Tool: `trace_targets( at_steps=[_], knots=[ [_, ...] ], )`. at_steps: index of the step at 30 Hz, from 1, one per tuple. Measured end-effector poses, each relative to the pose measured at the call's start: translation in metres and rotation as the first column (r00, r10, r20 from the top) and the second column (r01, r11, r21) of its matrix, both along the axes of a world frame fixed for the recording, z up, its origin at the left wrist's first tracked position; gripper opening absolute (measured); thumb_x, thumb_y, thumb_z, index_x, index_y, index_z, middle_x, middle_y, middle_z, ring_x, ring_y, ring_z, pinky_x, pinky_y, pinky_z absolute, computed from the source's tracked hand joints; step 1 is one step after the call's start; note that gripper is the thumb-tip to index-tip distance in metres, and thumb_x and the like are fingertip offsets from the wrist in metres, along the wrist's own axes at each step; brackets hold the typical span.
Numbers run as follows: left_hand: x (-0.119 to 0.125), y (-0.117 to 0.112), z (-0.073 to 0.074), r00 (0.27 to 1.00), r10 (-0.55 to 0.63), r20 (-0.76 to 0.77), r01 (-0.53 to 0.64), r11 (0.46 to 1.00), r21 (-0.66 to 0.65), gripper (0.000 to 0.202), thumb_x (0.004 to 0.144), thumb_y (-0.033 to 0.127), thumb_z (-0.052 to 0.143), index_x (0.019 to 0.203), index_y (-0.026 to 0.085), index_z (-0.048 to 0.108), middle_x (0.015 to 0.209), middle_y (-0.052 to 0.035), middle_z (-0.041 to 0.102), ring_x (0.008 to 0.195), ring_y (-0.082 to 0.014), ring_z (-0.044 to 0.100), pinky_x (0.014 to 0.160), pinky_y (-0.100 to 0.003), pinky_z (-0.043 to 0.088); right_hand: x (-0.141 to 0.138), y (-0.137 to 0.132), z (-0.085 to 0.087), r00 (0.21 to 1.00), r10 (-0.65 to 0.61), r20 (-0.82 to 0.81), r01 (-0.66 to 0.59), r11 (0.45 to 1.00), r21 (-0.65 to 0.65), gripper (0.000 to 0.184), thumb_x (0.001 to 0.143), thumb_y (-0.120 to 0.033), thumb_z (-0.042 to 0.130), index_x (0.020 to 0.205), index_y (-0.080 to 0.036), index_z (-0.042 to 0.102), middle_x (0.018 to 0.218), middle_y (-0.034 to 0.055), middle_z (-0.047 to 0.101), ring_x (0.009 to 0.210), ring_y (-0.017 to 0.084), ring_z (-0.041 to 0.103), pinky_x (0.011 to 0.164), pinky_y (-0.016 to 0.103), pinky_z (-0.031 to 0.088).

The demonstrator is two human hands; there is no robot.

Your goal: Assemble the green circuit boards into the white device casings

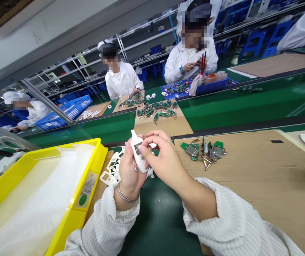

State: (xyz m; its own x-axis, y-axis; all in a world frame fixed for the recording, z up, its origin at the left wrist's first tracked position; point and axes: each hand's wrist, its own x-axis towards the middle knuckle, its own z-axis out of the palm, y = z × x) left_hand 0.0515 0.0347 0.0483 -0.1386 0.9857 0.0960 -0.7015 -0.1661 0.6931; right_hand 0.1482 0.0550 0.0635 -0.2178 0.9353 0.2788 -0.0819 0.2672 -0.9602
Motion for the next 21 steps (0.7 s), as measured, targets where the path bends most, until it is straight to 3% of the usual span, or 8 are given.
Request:
trace_targets(
  at_steps=[11, 14, 17, 21],
  knots=[
    [0.001, -0.002, -0.002, 0.999, 0.023, -0.043, -0.022, 1.000, 0.022, 0.036, 0.088, 0.054, 0.057, 0.101, 0.021, 0.059, 0.081, 0.0012, 0.057, 0.047, -0.0041, 0.039, 0.041, -0.016, 0.032, 0.001, -0.001, -0.002, 0.996, -0.048, 0.078, 0.045, 0.998, 0.046, 0.016, 0.081, -0.034, 0.066, 0.079, -0.019, 0.064, 0.114, 0.0122, 0.049, 0.103, 0.028, 0.058, 0.043, 0.026, 0.057],
    [0.003, -0.002, -0.003, 0.996, 0.063, -0.057, -0.061, 0.997, 0.039, 0.033, 0.090, 0.053, 0.055, 0.102, 0.022, 0.060, 0.087, -0.0001, 0.059, 0.050, -0.0041, 0.042, 0.045, -0.017, 0.033, 0.000, -0.001, -0.004, 0.984, -0.122, 0.131, 0.103, 0.984, 0.146, 0.012, 0.082, -0.031, 0.064, 0.079, -0.019, 0.064, 0.110, 0.0112, 0.053, 0.107, 0.027, 0.057, 0.064, 0.033, 0.058],
    [0.004, -0.003, -0.002, 0.998, 0.050, -0.025, -0.049, 0.998, 0.033, 0.033, 0.089, 0.052, 0.057, 0.102, 0.022, 0.060, 0.083, 0.0002, 0.058, 0.051, -0.0043, 0.040, 0.046, -0.017, 0.032, -0.003, 0.000, -0.008, 0.979, -0.164, 0.125, 0.131, 0.963, 0.236, 0.010, 0.084, -0.029, 0.063, 0.080, -0.020, 0.061, 0.108, 0.0097, 0.056, 0.109, 0.025, 0.056, 0.086, 0.040, 0.051],
    [0.004, -0.005, 0.000, 0.997, -0.068, 0.026, 0.067, 0.997, 0.036, 0.038, 0.087, 0.057, 0.056, 0.101, 0.021, 0.055, 0.068, 0.0026, 0.049, 0.049, -0.0062, 0.036, 0.045, -0.018, 0.029, -0.007, 0.000, -0.013, 0.986, -0.158, 0.056, 0.138, 0.954, 0.268, 0.016, 0.083, -0.028, 0.064, 0.092, -0.021, 0.053, 0.111, 0.0088, 0.055, 0.109, 0.023, 0.056, 0.092, 0.041, 0.046]
  ],
)
